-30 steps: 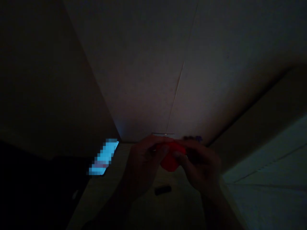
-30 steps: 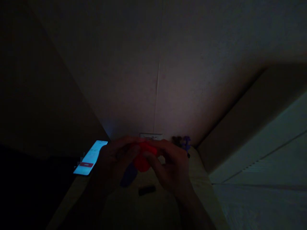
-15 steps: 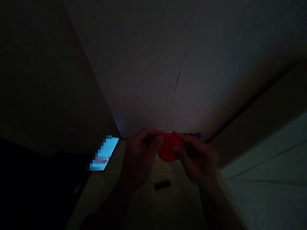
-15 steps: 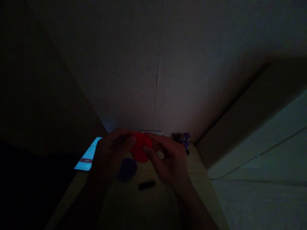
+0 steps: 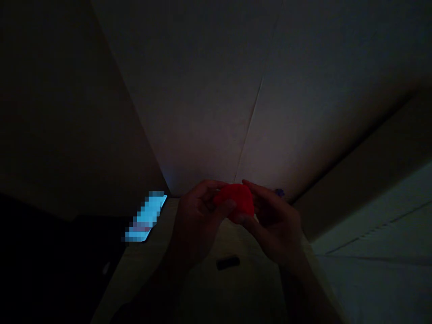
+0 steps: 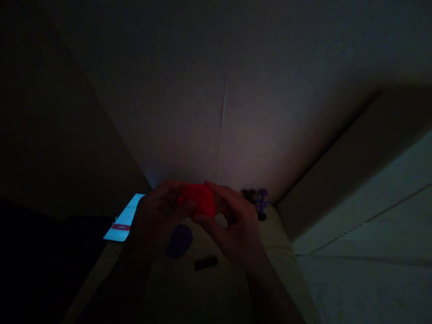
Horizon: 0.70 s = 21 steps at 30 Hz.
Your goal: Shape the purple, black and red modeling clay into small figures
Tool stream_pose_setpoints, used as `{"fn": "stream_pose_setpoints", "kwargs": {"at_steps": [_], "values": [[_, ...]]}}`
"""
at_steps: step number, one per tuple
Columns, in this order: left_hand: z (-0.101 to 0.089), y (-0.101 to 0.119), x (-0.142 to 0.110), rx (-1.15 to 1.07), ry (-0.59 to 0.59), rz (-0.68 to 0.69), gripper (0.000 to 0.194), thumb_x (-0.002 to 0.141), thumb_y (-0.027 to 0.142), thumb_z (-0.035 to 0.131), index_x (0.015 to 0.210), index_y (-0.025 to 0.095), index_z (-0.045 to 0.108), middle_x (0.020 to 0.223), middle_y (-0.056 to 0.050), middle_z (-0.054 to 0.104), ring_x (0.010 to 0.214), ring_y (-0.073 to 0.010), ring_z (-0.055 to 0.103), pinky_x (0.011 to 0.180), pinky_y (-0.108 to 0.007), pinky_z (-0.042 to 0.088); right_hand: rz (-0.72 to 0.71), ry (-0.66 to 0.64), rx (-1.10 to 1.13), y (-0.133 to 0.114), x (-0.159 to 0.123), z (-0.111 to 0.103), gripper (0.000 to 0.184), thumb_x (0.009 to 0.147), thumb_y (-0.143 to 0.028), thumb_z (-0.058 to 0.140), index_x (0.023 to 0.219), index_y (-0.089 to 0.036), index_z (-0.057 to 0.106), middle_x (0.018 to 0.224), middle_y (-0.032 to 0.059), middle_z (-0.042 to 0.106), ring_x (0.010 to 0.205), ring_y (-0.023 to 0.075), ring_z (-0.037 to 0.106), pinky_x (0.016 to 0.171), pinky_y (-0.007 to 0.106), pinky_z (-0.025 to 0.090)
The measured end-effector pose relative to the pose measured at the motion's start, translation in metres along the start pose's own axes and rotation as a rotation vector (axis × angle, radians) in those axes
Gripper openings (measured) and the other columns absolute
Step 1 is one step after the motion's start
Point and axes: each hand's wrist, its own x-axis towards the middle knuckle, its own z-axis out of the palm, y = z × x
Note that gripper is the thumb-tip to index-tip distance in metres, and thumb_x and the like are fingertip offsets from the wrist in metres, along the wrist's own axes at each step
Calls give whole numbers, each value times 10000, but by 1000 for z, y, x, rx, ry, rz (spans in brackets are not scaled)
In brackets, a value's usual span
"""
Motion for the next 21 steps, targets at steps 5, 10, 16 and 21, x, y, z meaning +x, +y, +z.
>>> {"fn": "stream_pose_setpoints", "kwargs": {"at_steps": [5, 10, 16, 21], "values": [[1, -5, -1, 8, -29, 34, 170, 859, 248, 824, 993, 210, 727, 946, -19, 830, 841, -166, 777, 716, -228, 618, -7, 57, -115, -3, 1, -1, 337, 855, -171, 858, 1157, -313, 817, 933, 12, 778, 769, 145, 733, 659, 224, 644], [0, -5, -2, 86, -36, 81, 277, 935, 355, 770, 1188, 244, 747, 1027, -26, 820, 911, -175, 768, 774, -252, 616, -26, 66, -90, -2, -1, -1, 465, 867, -173, 847, 1298, -324, 760, 981, 21, 802, 760, 158, 765, 654, 245, 668], [-4, -4, -1, 182, -80, 85, 156, 956, 329, 737, 1084, 257, 788, 1036, -19, 815, 966, -198, 762, 848, -289, 611, -125, 33, -235, -2, 0, -3, 330, 896, -186, 819, 1212, -280, 806, 900, 40, 788, 711, 166, 717, 588, 251, 617], [-3, 0, -1, 214, -63, 53, 143, 900, 320, 779, 1006, 225, 785, 920, -29, 808, 863, -212, 757, 763, -299, 612, -173, -7, -285, -1, 0, -4, 493, 910, -190, 808, 1381, -300, 709, 953, 43, 795, 752, 181, 728, 680, 307, 634]]}}
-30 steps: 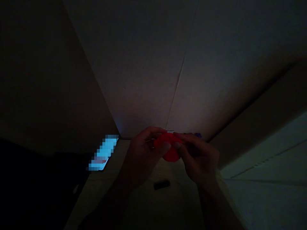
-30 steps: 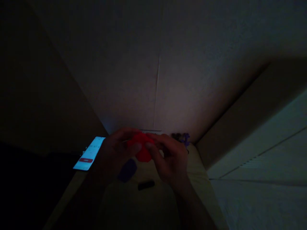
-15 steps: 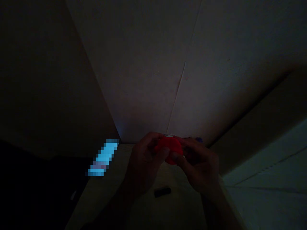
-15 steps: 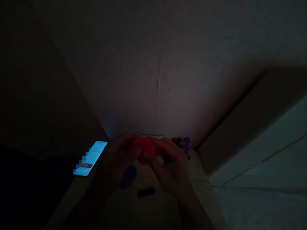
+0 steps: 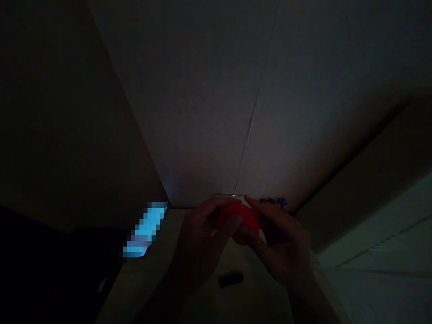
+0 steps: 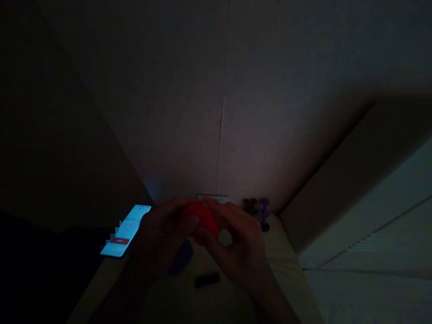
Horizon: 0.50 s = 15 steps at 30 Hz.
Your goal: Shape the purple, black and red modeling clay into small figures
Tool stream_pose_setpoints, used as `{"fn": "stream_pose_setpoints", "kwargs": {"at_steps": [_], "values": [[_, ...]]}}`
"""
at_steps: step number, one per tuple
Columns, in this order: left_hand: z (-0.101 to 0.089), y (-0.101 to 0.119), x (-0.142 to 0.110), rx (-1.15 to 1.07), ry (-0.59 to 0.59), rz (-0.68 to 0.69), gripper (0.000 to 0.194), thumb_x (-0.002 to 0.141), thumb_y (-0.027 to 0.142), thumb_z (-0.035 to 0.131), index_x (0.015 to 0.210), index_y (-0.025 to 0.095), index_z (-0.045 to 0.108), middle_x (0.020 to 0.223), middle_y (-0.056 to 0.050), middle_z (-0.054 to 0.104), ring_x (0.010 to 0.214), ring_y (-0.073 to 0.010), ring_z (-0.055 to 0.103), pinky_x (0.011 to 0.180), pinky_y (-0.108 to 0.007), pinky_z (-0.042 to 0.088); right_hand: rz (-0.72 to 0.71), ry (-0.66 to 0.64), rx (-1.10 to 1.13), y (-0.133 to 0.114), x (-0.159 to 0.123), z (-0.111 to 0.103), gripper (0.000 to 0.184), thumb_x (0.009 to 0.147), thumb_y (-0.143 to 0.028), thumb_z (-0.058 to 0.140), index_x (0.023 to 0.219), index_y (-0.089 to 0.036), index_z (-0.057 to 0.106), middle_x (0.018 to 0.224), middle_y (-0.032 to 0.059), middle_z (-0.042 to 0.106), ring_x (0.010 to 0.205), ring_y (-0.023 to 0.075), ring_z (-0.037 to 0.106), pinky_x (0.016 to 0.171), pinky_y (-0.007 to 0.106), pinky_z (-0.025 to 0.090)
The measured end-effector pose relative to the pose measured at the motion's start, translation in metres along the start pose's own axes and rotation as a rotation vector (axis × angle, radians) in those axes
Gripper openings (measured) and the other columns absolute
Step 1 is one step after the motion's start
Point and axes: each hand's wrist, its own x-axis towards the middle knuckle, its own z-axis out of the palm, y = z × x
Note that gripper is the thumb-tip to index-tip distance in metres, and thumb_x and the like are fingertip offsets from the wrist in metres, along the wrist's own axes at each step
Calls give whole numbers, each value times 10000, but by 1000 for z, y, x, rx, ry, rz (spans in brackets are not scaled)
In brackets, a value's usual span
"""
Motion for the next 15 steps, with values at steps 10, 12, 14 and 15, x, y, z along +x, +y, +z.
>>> {"fn": "stream_pose_setpoints", "kwargs": {"at_steps": [10, 12, 14, 15], "values": [[-3, 8, -2, -50, -22, -59, 117, 848, 257, 808, 952, 204, 802, 867, -30, 820, 813, -193, 769, 721, -257, 615, -181, -17, -101, -6, 4, -3, 395, 916, -134, 773, 1283, -273, 726, 1016, 54, 809, 844, 202, 756, 712, 313, 644], [-3, 8, -2, -59, -36, -72, 111, 853, 256, 806, 954, 209, 815, 851, -30, 821, 807, -197, 775, 716, -259, 618, -193, -22, -104, -6, 3, -3, 408, 908, -127, 775, 1286, -274, 730, 998, 55, 802, 817, 201, 753, 682, 308, 644], [-3, 9, -2, -55, -47, -77, 87, 862, 255, 797, 931, 209, 824, 813, -29, 815, 786, -200, 773, 699, -260, 618, -213, -34, -116, -6, 2, -4, 396, 901, -122, 772, 1270, -265, 741, 965, 49, 798, 778, 192, 747, 655, 295, 642], [-2, 9, -2, -50, -44, -76, 78, 861, 255, 797, 916, 208, 827, 796, -28, 811, 767, -198, 768, 683, -256, 615, -225, -39, -126, -6, 2, -4, 389, 901, -123, 768, 1265, -258, 743, 958, 48, 798, 769, 188, 746, 652, 290, 643]]}}
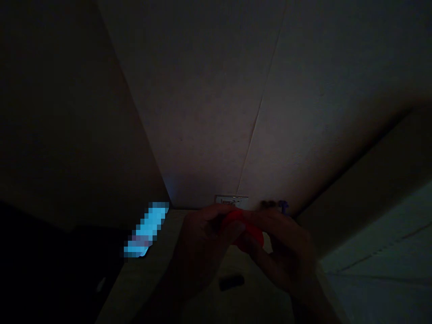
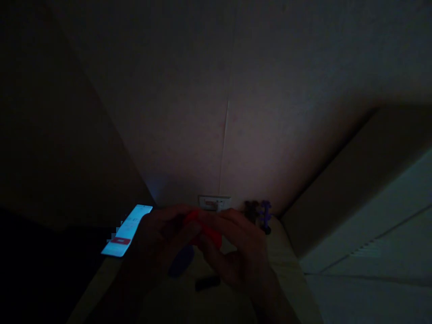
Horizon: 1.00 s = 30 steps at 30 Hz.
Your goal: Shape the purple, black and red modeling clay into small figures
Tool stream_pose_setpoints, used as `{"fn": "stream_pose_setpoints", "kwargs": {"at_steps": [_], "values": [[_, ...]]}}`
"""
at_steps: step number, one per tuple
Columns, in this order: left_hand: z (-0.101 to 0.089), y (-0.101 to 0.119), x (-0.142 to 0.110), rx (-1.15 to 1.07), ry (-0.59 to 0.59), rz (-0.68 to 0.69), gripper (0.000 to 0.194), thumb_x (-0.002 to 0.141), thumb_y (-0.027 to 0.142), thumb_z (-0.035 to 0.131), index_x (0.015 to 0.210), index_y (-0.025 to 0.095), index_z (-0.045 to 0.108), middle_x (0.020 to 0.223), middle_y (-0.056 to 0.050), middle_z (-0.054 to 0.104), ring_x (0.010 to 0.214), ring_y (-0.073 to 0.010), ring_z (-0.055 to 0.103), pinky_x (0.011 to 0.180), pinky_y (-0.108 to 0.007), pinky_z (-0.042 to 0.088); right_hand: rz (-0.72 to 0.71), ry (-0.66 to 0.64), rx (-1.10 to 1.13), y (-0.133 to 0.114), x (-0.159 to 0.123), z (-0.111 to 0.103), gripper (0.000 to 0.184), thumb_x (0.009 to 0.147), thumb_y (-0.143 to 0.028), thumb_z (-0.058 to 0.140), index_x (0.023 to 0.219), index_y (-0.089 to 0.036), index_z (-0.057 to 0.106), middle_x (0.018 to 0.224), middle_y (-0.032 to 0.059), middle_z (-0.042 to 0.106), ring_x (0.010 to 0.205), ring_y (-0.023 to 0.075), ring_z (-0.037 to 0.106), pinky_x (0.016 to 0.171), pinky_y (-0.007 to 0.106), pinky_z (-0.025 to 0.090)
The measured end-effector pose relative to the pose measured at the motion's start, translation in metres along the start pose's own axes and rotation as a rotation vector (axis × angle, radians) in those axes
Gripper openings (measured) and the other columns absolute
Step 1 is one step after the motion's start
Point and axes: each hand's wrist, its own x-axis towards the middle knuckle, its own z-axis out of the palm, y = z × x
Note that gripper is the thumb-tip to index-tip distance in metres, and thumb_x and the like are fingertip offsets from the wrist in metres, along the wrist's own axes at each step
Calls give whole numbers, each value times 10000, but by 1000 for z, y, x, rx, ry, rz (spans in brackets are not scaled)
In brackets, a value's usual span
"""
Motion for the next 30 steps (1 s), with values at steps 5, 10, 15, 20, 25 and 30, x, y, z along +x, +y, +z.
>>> {"fn": "stream_pose_setpoints", "kwargs": {"at_steps": [5, 10, 15, 20, 25, 30], "values": [[1, -1, -2, -19, 36, -6, 68, 841, 254, 813, 892, 214, 834, 796, -21, 814, 728, -179, 753, 656, -234, 608, -11, -7, -43, 0, 1, 0, 392, 912, -159, 762, 1288, -265, 723, 992, 51, 815, 792, 200, 768, 674, 295, 660], [0, -2, -4, -17, 56, 17, 73, 856, 289, 827, 904, 235, 837, 811, -13, 815, 750, -176, 758, 662, -220, 606, -83, 3, -111, -3, 3, 0, 376, 921, -168, 769, 1288, -227, 717, 962, 68, 809, 785, 191, 769, 669, 271, 656], [0, -3, -3, -17, 51, 3, 55, 872, 284, 812, 883, 235, 835, 820, -15, 818, 747, -168, 757, 646, -201, 605, -166, -16, -284, -4, 1, -4, 362, 932, -179, 751, 1292, -205, 719, 934, 80, 809, 780, 196, 778, 648, 272, 654], [1, 2, -3, 28, 67, 38, 73, 859, 299, 815, 875, 232, 838, 816, -32, 819, 763, -212, 771, 663, -261, 633, -154, 14, -241, -5, 1, -2, 378, 935, -193, 768, 1308, -227, 722, 956, 71, 811, 791, 199, 775, 660, 279, 660], [1, 9, -6, 43, 59, 102, 42, 804, 234, 846, 818, 274, 846, 739, 1, 795, 759, -223, 777, 691, -287, 650, -27, 71, 26, -7, -1, 0, 425, 943, -180, 783, 1344, -293, 703, 1033, 51, 810, 863, 202, 771, 698, 301, 665], [-2, 7, -8, 75, 63, 157, 152, 789, 180, 859, 860, 314, 872, 808, 19, 827, 760, -198, 780, 701, -262, 643, 90, 27, 133, -8, -3, -3, 352, 930, -187, 801, 1260, -293, 741, 1001, 42, 804, 842, 197, 740, 686, 310, 626]]}}
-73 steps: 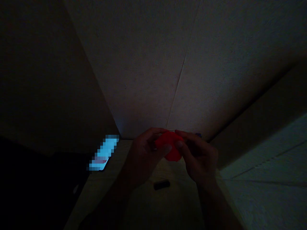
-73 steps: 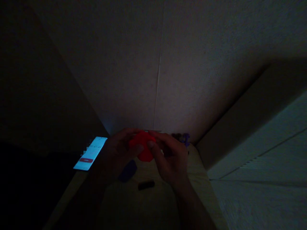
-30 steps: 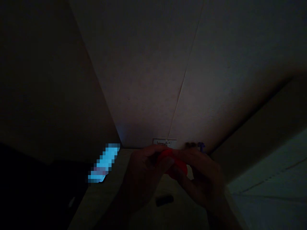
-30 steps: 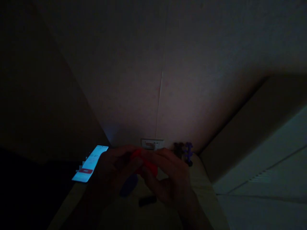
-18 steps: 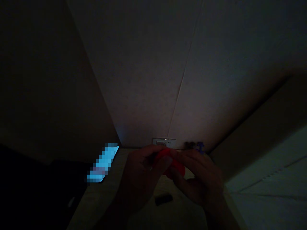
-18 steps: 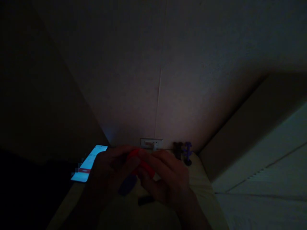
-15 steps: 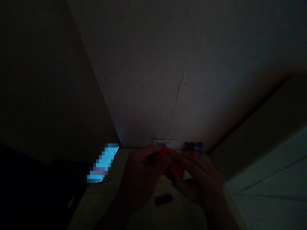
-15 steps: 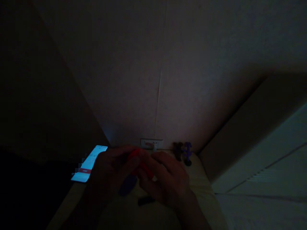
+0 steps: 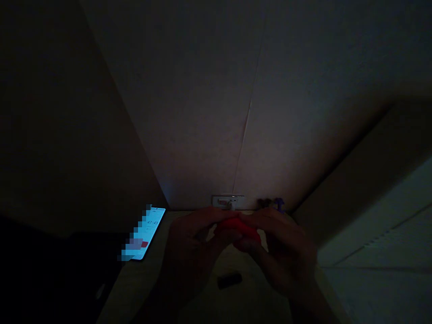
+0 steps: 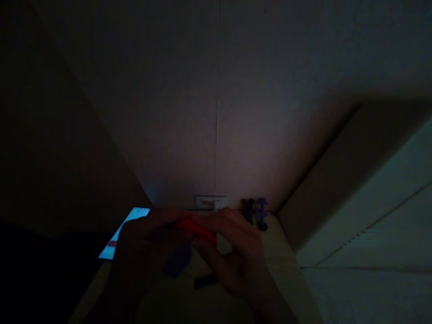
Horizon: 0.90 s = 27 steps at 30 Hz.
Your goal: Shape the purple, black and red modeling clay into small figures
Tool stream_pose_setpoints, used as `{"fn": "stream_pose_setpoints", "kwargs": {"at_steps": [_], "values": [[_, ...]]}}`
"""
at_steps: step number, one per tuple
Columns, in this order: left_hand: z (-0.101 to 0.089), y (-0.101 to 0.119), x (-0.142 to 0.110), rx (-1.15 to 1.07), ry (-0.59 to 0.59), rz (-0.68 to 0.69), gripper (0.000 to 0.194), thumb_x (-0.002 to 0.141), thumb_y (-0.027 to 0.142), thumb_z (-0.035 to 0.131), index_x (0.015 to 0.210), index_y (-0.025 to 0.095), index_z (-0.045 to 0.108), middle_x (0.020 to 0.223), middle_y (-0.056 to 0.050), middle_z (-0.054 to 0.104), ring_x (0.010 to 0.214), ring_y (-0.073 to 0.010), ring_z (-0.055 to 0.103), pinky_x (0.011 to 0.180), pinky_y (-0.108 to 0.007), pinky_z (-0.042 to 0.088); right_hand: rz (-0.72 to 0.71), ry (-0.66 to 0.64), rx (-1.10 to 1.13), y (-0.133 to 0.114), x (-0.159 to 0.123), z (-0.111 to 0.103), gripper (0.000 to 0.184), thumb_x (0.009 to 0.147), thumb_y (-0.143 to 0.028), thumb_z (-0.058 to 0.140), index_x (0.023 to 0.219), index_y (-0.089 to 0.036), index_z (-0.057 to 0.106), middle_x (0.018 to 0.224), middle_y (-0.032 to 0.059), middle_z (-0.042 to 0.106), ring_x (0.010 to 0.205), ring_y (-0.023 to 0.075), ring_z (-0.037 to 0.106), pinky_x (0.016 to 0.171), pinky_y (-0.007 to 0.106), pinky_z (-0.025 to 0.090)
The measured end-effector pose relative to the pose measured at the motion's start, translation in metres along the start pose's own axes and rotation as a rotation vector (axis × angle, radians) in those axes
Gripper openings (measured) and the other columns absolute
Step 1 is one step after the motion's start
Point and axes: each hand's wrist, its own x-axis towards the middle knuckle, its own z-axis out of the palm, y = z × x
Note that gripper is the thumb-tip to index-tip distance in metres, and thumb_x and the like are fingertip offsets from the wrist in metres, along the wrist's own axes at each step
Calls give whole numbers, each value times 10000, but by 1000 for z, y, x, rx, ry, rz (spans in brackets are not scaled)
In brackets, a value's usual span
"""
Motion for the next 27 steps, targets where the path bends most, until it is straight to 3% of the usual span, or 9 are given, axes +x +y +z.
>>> {"fn": "stream_pose_setpoints", "kwargs": {"at_steps": [7, 13, 18, 23, 27], "values": [[0, -2, 0, 54, 25, 59, 181, 786, 320, 907, 955, 378, 877, 896, 11, 850, 812, -230, 799, 754, -321, 662, 53, -5, 102, 1, 0, -1, 372, 951, -231, 782, 1305, -324, 720, 1031, 41, 780, 875, 199, 704, 742, 325, 601], [-3, -5, -2, 84, -9, 79, 180, 804, 371, 899, 981, 387, 875, 920, -1, 855, 817, -229, 805, 738, -303, 662, 80, -53, 169, 0, 3, -3, 233, 959, -280, 777, 1191, -296, 761, 930, 17, 741, 804, 171, 672, 665, 279, 549], [-4, -7, -4, 101, 19, 90, 182, 819, 316, 879, 999, 345, 875, 962, -17, 855, 855, -245, 807, 789, -328, 672, 99, -23, 176, 0, 3, -2, 322, 961, -331, 787, 1278, -329, 730, 1036, 19, 781, 898, 181, 692, 780, 298, 563], [-1, -4, -4, 40, 7, 61, 175, 783, 275, 903, 947, 333, 878, 911, -4, 854, 825, -226, 808, 746, -282, 668, 116, -35, 201, -3, 4, -2, 204, 962, -356, 783, 1156, -291, 772, 908, 0, 746, 776, 150, 667, 672, 260, 546], [2, -8, -3, -84, 51, 6, 235, 761, 212, 906, 964, 328, 879, 926, -4, 857, 844, -217, 818, 765, -260, 674, 6, 17, 66, -4, 3, 1, 316, 975, -281, 769, 1287, -286, 726, 1009, 20, 785, 861, 167, 706, 732, 277, 580]]}}
